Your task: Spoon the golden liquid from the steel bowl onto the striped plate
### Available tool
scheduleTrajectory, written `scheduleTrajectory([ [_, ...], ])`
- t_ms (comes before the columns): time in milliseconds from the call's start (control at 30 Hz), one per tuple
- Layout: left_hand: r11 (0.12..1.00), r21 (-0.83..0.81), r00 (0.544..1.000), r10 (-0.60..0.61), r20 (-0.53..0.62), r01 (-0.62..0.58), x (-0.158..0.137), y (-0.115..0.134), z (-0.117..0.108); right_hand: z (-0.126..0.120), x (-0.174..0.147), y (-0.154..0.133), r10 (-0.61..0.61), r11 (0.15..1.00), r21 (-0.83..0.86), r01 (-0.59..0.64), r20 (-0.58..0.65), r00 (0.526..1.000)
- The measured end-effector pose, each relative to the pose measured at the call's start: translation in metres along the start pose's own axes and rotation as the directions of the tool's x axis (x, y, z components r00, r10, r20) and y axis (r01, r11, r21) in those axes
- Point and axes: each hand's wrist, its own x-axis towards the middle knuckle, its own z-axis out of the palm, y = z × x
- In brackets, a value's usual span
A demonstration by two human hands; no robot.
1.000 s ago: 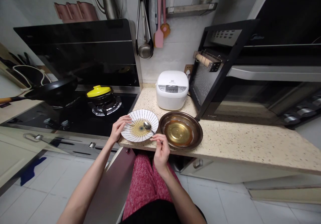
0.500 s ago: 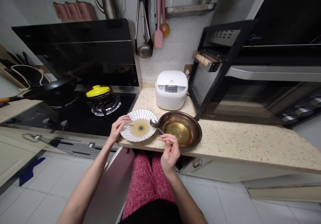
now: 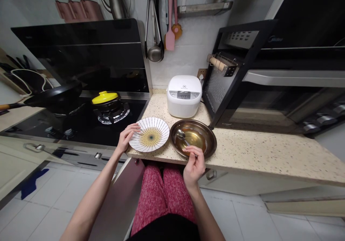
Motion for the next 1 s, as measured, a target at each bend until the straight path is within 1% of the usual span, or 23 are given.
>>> scheduleTrajectory([
  [233, 1.0, 0.006, 1.0, 0.002, 0.0, -0.002, 0.0, 0.0, 0.0, -0.002, -0.004, 0.005, -0.067, 0.995, -0.062, 0.076, 0.135, 0.989],
  [300, 1.0, 0.005, 1.0, 0.001, -0.001, -0.001, 0.0, 0.0, 0.0, -0.001, -0.003, 0.003, -0.112, 0.988, -0.083, 0.128, 0.174, 0.978],
  [367, 1.0, 0.004, 1.0, -0.001, 0.0, 0.001, 0.0, 0.001, 0.0, 0.0, -0.001, 0.0, -0.183, 0.973, -0.104, 0.207, 0.205, 0.961],
  [467, 1.0, 0.006, 1.0, -0.004, 0.003, 0.004, 0.0, 0.002, 0.0, 0.0, 0.002, -0.001, -0.3, 0.934, -0.115, 0.339, 0.264, 0.917],
  [567, 1.0, 0.008, 1.0, -0.004, 0.002, 0.004, 0.0, 0.002, 0.0, -0.002, 0.004, 0.0, -0.4, 0.88, -0.11, 0.462, 0.35, 0.847],
  [633, 1.0, 0.008, 1.0, -0.001, 0.001, 0.001, 0.0, 0.002, 0.0, -0.003, 0.006, 0.002, -0.437, 0.85, -0.105, 0.516, 0.404, 0.803],
  [700, 1.0, 0.008, 1.0, 0.0, 0.001, 0.0, 0.0, 0.002, 0.0, -0.004, 0.007, 0.003, -0.45, 0.837, -0.099, 0.537, 0.434, 0.781],
  [733, 1.0, 0.008, 1.0, -0.001, 0.002, 0.001, 0.0, 0.002, 0.0, -0.004, 0.007, 0.002, -0.449, 0.838, -0.097, 0.537, 0.435, 0.78],
  [800, 1.0, 0.01, 1.0, -0.004, 0.003, 0.004, 0.0, 0.003, 0.0, -0.003, 0.007, 0.001, -0.437, 0.855, -0.095, 0.511, 0.401, 0.805],
  [867, 1.0, 0.011, 1.0, -0.007, 0.004, 0.007, 0.0, 0.003, 0.0, -0.001, 0.005, 0.0, -0.401, 0.887, -0.098, 0.451, 0.323, 0.858],
  [933, 1.0, 0.01, 1.0, -0.008, 0.003, 0.008, 0.0, 0.003, 0.0, 0.002, 0.002, -0.003, -0.335, 0.928, -0.09, 0.362, 0.224, 0.915],
  [1000, 1.0, 0.009, 1.0, -0.009, 0.002, 0.009, 0.0, 0.004, -0.001, 0.005, -0.002, -0.005, -0.261, 0.961, -0.06, 0.271, 0.135, 0.956],
])
